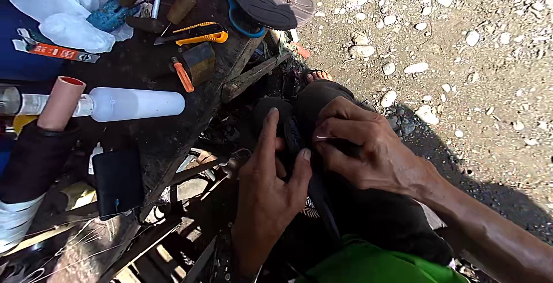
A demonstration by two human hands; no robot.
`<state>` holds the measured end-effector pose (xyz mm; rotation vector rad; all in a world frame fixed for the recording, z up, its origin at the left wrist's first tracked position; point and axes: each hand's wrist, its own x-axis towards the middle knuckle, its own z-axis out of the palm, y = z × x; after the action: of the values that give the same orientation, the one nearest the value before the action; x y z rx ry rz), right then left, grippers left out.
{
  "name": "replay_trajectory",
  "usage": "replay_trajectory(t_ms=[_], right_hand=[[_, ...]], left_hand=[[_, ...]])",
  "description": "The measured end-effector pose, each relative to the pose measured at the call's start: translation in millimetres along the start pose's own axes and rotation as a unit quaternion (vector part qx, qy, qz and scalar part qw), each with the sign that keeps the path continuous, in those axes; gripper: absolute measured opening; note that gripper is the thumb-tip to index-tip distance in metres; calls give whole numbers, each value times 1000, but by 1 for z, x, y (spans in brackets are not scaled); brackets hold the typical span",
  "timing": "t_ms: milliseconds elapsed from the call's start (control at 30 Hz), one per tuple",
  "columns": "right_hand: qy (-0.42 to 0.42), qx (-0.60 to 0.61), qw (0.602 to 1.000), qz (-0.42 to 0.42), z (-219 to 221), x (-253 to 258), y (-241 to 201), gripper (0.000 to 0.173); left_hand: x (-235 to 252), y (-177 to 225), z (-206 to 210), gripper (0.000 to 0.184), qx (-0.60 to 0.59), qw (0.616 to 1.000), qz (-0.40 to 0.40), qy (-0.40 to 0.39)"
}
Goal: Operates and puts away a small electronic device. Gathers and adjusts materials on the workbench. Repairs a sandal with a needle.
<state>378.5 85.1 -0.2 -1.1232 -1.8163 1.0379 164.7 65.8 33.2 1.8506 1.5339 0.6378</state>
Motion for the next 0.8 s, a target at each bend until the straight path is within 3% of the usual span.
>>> replay_trajectory(t_ms=[33,67,133,300,400,433,467,500,567,600,700,800], right_hand=[[-22,154,988,17,-8,-4,-3,20],[-48,303,951,34,-15,-8,-5,22],[-52,473,877,69,-20,-17,-6,26],[-3,589,799,118,-13,-26,-2,24],[-27,679,728,91,3,-22,-7,23],[-36,680,727,85,6,-19,-10,21],[-39,651,753,90,6,-16,-13,15],[-27,582,806,106,2,-13,-14,9],[16,345,930,128,-8,-10,-12,3],[34,225,965,128,-12,-10,-7,6],[39,-48,995,82,-9,-10,-1,19],[38,-229,971,50,19,-2,-9,33]], left_hand=[[3,0,3,73,1,1000,-1,3],[4,-1,5,70,-3,1000,1,7],[3,-4,8,64,-27,999,11,21],[3,-12,13,62,-74,996,23,52],[2,-13,14,63,-76,995,16,61],[1,-13,14,63,-81,995,14,63],[1,-13,14,63,-97,993,11,62],[1,-14,12,61,-130,990,7,57],[1,-20,5,51,-240,970,-7,47],[2,-25,1,43,-296,954,-16,52],[2,-28,-4,32,-383,920,-25,76],[0,-27,-9,32,-399,913,-21,85]])
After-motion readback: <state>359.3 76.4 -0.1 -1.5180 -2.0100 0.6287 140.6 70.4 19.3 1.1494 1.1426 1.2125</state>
